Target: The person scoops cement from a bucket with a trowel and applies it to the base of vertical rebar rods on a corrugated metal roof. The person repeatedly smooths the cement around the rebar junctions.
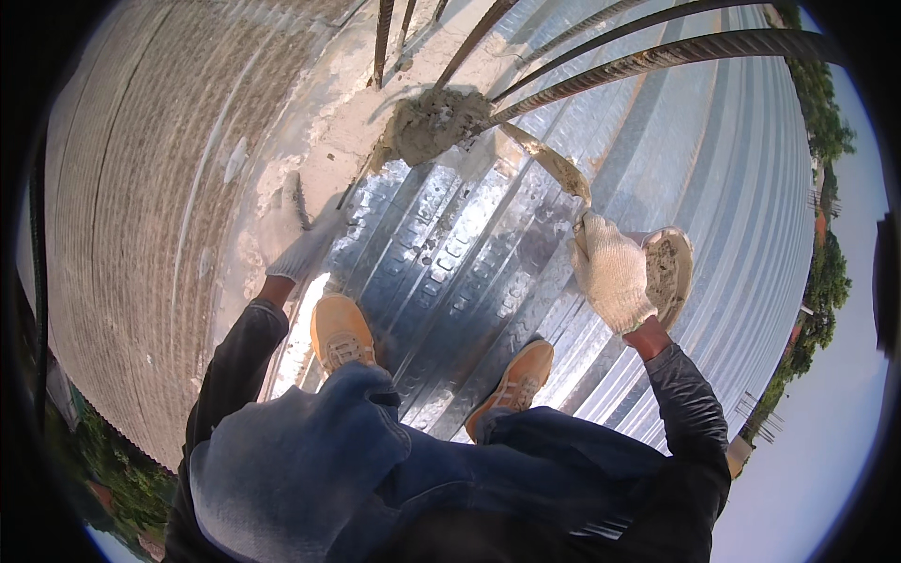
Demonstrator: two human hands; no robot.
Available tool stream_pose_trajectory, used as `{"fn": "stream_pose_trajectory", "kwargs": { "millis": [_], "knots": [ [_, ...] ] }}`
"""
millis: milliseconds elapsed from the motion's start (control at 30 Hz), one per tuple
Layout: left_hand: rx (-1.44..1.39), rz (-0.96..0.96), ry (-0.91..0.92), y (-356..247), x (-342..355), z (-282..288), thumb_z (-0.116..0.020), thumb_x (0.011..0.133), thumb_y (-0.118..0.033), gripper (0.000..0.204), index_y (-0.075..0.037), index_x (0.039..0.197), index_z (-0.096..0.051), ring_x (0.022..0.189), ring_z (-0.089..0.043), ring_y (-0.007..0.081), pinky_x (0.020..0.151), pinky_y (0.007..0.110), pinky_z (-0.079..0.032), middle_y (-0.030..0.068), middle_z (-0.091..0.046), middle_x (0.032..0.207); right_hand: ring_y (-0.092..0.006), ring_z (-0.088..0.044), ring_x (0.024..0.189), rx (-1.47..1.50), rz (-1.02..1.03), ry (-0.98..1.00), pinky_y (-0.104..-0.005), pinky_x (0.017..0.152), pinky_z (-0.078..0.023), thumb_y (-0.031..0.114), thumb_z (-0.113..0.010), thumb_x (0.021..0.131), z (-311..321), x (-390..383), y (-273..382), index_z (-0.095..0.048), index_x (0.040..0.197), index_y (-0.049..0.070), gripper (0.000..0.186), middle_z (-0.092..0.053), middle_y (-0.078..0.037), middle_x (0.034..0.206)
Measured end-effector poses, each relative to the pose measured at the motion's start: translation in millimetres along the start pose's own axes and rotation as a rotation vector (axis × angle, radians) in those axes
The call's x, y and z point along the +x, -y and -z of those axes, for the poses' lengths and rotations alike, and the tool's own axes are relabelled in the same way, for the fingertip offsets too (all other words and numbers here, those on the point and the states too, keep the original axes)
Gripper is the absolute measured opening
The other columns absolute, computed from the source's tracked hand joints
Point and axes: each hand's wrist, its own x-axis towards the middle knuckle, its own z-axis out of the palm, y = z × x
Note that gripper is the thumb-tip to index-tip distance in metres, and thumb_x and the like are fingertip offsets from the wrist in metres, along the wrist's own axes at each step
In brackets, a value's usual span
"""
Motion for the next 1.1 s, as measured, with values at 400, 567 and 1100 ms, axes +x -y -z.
{"fn": "stream_pose_trajectory", "kwargs": {
  "millis": [400,567,1100],
  "knots": [
    [-0.017,0.021,0.042,-1,-1,4,-0.058,0.124,-0.038,0.053,0.0,0.16,-0.059,0.128,-0.063,0.0174,0.113,0.033,-0.05,0.0074,-0.07,0.139,-0.0426,-0.081,0.09,-0.233,0.16,-0.029,-0.0532,0.079,-0.064,0.022,-0.078,0.104,-11,102,11,-0.071,0.123,0.005,0.025,-0.078,-0.018,0.099],
    [-0.098,0.039,0.188,5,-6,7,-0.056,0.125,-0.036,0.054,0.001,0.164,-0.055,0.135,-0.062,0.018,0.118,0.033,-0.048,0.0083,-0.069,0.145,-0.0489,-0.079,0.096,0.011,0.056,0.066,-0.0572,0.084,-0.063,0.023,-0.077,0.106,-1,48,1,-0.068,0.135,0.004,0.036,-0.078,-0.024,0.111],
    [-0.529,0.06,0.727,103,-2,-59,-0.047,0.126,-0.019,0.052,-0.004,0.176,-0.045,0.153,-0.063,0.0245,0.129,0.037,-0.046,0.0141,-0.068,0.161,-0.0139,-0.06,0.062,1.37,-0.675,0.4,-0.0327,0.057,-0.053,0.047,-0.062,0.121,-62,50,44,-0.073,0.117,0.002,0.047,-0.066,-0.004,0.085]
  ]
}}
